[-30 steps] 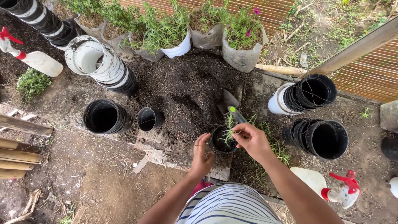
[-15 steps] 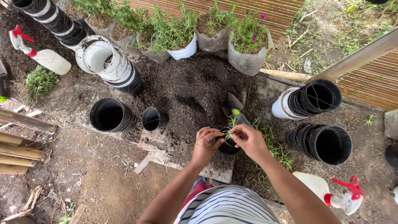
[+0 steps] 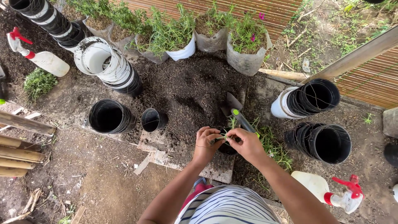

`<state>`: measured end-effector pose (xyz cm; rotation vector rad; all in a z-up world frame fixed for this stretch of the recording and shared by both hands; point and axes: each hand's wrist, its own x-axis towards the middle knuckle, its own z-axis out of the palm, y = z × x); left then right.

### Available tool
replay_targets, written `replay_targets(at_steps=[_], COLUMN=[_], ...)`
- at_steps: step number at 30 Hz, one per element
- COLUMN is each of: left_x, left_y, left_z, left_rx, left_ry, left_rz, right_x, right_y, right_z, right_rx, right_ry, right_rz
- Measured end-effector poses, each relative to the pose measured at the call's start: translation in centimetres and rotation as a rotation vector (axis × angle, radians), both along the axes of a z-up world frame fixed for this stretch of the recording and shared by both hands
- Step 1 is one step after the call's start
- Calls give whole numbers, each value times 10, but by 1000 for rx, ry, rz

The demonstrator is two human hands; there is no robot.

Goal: The person fills a small black pot with soil using a trowel, then uses a spray bottle to moisten the soil. They place a small seedling into the pot and gently press the soil around it to secure the plant.

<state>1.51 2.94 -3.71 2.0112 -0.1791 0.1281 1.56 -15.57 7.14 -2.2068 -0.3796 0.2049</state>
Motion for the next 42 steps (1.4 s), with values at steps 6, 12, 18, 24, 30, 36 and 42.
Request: replay_targets(at_steps=[6,12,18,24,30,36,42], left_x=[-2,-4,-4,-2,-2,-11,-44], left_y=[-1,-1,-1,-1,-2,5,21], left_z=[0,7,5,-6,-21,0,10], left_rx=[2,41,69,140,140,106,-94], left_ry=[-8,-14,-36,-89,-45,2,210], left_rz=[7,3,14,32,39,46,32], right_x=[0,6,5,6,5,-8,-22], right_y=[-3,-7,-6,-7,-7,-6,-71], right_z=[-22,-34,-28,-39,-41,-9,-134], right_rx=[-92,-98,-92,-88,-70,-128,-65], right_ry=[-150,-104,-87,-49,-27,-68,-692], right_rz=[109,100,119,114,101,87,97])
